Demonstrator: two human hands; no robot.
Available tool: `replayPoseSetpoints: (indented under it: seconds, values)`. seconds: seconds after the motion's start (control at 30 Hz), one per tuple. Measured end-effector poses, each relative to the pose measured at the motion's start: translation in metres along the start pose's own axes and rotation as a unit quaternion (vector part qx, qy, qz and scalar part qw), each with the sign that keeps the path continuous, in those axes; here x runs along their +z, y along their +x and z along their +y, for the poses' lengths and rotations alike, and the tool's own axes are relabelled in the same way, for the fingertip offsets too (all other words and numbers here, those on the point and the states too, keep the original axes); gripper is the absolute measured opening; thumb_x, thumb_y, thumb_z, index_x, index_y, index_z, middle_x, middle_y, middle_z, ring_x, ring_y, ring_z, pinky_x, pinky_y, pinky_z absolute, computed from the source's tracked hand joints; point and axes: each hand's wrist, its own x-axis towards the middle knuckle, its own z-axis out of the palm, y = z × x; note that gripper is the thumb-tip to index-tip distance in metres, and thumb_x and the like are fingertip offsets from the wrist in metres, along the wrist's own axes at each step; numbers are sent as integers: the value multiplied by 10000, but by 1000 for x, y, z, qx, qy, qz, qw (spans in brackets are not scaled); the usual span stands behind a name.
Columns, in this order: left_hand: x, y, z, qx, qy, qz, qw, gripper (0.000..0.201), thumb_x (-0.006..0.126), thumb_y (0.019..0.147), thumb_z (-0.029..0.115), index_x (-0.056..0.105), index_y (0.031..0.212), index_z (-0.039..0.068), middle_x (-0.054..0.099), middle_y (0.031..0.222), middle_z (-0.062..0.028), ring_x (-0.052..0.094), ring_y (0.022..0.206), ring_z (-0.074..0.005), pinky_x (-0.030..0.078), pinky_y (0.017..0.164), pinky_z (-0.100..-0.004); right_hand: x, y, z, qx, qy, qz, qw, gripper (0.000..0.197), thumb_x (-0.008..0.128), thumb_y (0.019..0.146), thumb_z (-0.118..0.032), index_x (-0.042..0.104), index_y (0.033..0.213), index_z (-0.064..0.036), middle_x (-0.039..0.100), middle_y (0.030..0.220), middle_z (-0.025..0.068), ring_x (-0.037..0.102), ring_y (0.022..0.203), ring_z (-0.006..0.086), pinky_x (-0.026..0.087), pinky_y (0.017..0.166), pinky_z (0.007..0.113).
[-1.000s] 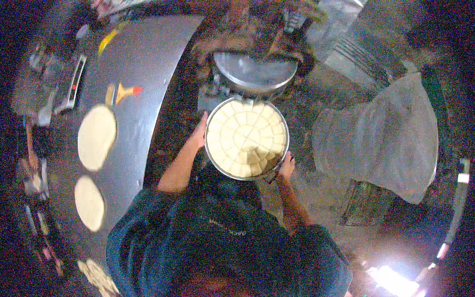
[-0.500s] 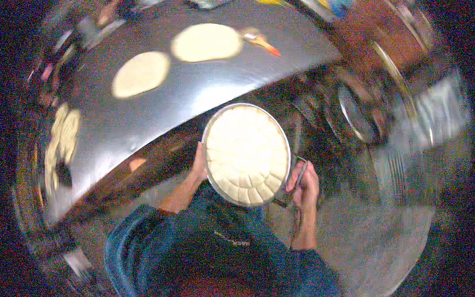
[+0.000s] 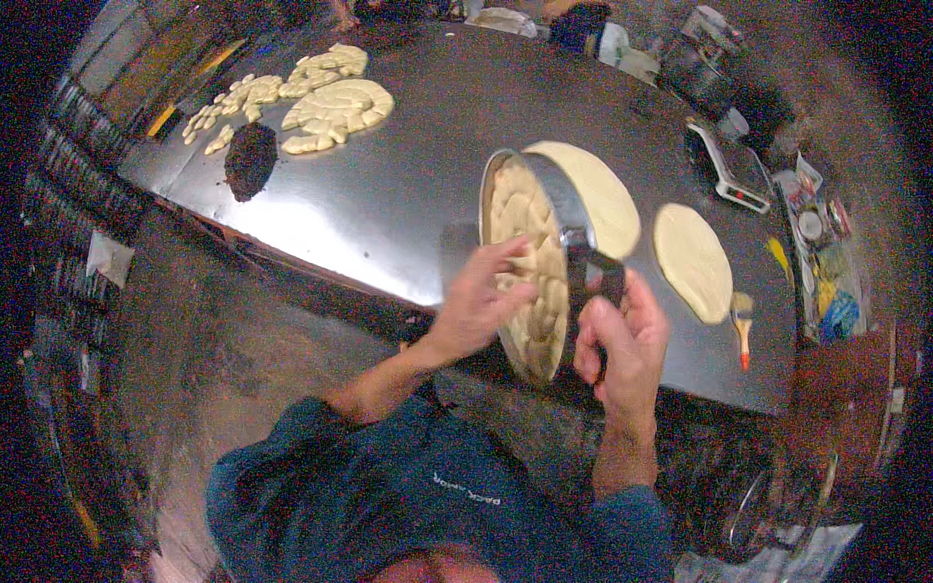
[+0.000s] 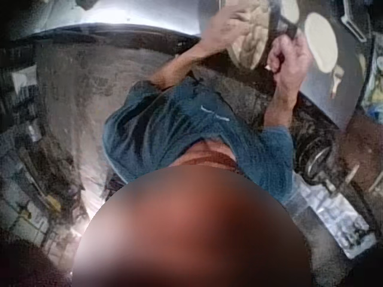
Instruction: The person presses dough into round metal pans and uses a manual press machine to crimp the edges. They then fill small dough rounds with a dark paste and seal them into balls. The process is repeated for multiple units on a stainless steel table.
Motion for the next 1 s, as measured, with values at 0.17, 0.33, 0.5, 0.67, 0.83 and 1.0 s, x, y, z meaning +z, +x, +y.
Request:
replayPoseSetpoints:
  seconds: [0.17,0.33,0.5,0.67,0.83,1.0]
  values:
    - [-96,170,-87,55,7,30,998,575,642,821,104,426,1352,71,486,1130,-175,573,929,-251,496,793,-341,109,193,77,-17,-144,62,987,103,554,923,-137,520,959,-46,429,558,-30,355,341,36,256,294,194]
    - [-204,311,-201,91,-104,141,980,396,588,818,41,489,1202,43,533,1031,-143,584,857,-228,494,730,-326,187,367,167,-101,-291,-24,951,158,606,889,-147,591,971,-13,558,653,-11,518,565,48,405,494,222]
    - [-308,416,-271,-75,-392,202,894,205,498,857,-8,496,1040,86,562,933,-47,588,782,-161,510,642,-300,268,495,225,-144,-391,-79,906,222,648,857,-182,615,970,5,593,687,5,533,601,68,424,542,253]
    - [-403,483,-350,-73,-531,272,799,251,440,846,-16,480,1049,125,560,910,-38,568,726,-151,499,581,-289,324,608,303,-218,-450,-171,849,316,659,814,-292,632,1009,-45,663,852,192,652,766,349,503,667,389]
    - [-462,483,-408,-135,-526,338,768,201,457,885,68,487,1081,96,563,865,-57,570,745,-156,493,589,-274,360,664,359,-215,-515,-229,797,299,659,808,-287,640,1024,-81,658,903,209,638,839,393,502,710,452]
    - [-454,397,-366,-190,-388,351,831,193,448,924,224,495,1006,56,609,985,-120,608,893,-256,501,764,-403,352,683,380,-186,-574,-279,747,321,668,800,-309,643,1023,-78,658,923,208,632,871,393,495,734,473]
